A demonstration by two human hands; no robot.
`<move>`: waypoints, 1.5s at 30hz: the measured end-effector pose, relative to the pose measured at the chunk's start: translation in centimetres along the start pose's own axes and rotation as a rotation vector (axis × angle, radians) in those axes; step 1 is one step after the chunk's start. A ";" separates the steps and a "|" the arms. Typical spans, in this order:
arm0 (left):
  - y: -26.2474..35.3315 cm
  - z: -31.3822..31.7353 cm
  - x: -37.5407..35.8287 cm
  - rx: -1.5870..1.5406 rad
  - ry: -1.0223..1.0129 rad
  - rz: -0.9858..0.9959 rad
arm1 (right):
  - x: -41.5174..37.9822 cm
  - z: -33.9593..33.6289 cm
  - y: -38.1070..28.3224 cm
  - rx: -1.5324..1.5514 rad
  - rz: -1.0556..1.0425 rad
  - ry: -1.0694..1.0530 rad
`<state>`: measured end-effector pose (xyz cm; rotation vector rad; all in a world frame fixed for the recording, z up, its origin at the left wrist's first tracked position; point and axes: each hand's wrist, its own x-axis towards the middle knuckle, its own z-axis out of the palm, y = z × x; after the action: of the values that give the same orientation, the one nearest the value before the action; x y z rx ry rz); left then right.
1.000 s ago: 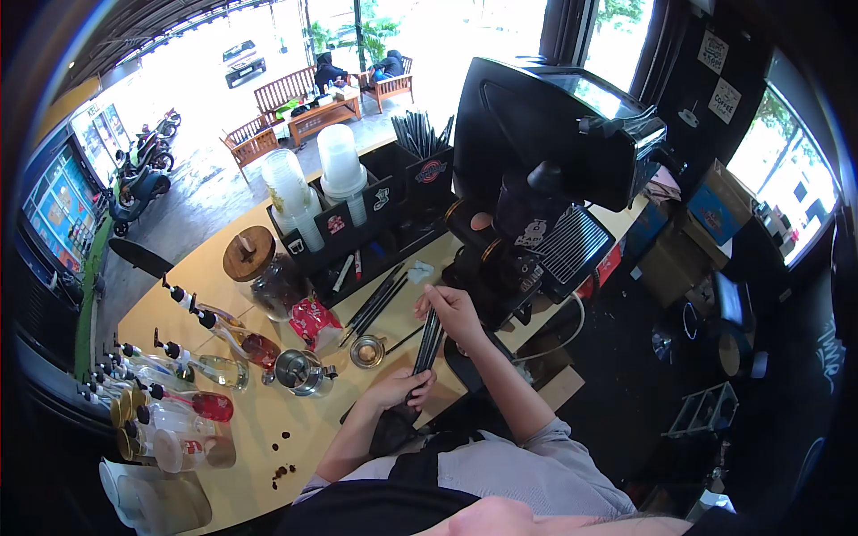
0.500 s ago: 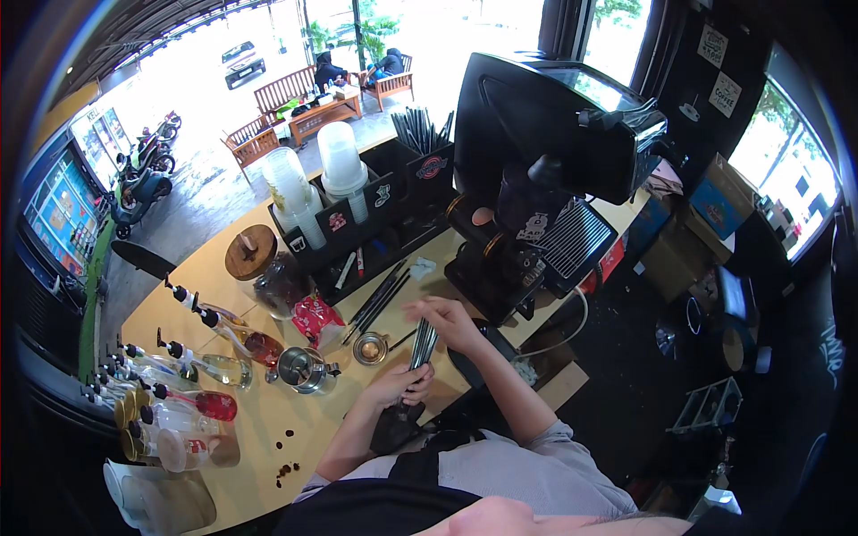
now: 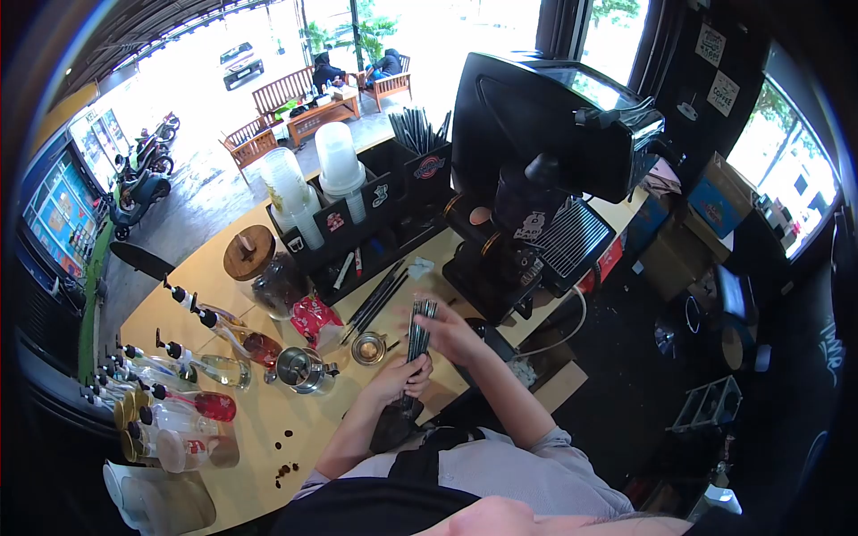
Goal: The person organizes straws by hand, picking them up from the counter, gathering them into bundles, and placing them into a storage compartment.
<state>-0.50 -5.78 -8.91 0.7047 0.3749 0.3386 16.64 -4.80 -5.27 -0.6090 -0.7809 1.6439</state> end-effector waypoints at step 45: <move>1.5 -1.3 4.6 -0.223 -0.014 0.345 | 7.3 -1.6 -5.8 -0.192 0.015 0.071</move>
<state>2.74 -2.04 -9.84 0.5505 0.1967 0.6909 19.94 3.26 -1.73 -0.8058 -0.8903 1.5625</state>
